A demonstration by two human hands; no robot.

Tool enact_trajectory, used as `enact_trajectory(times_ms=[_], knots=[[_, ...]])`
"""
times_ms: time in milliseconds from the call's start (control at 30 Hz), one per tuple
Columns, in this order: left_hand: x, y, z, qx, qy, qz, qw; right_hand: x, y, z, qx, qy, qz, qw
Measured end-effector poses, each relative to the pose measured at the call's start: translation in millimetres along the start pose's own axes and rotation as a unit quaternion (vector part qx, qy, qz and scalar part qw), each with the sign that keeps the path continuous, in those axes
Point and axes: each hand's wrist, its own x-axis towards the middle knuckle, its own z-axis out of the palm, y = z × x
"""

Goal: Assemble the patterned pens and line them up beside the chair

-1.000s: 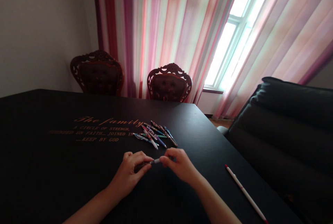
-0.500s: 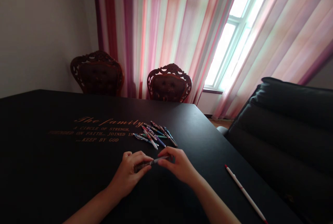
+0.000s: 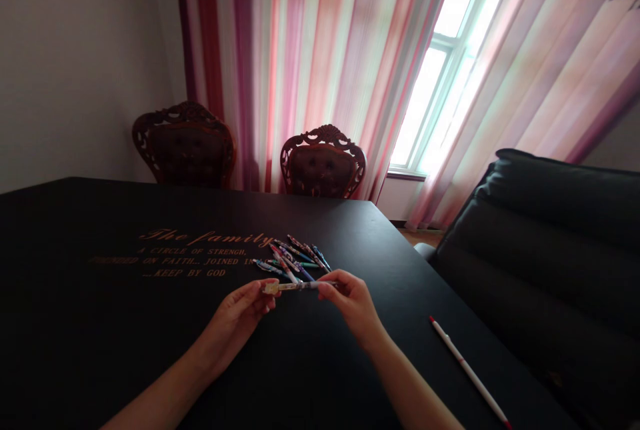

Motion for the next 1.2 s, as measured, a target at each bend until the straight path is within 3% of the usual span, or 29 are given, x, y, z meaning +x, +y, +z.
enact_trajectory(times_ms=[600,767,900,1067,1200], knots=[[1,0,4.1,-0.044,0.040,0.000,0.998,-3,-4,6,-0.073,-0.006,0.010,0.997],[2,0,1.9,-0.054,0.008,0.001,0.999,-5,-5,7,-0.145,-0.037,-0.024,0.988],[2,1,1.0,-0.067,0.014,-0.012,0.998,-1,-10,4,-0.234,-0.053,-0.093,0.966],[6,3,-5.3,-0.025,0.035,-0.047,0.998,-3,-38,-36,-0.300,0.034,-0.087,0.949],[6,2,-3.9,0.009,0.039,-0.048,0.998,-51,-45,-97,-0.325,0.166,-0.029,0.931]])
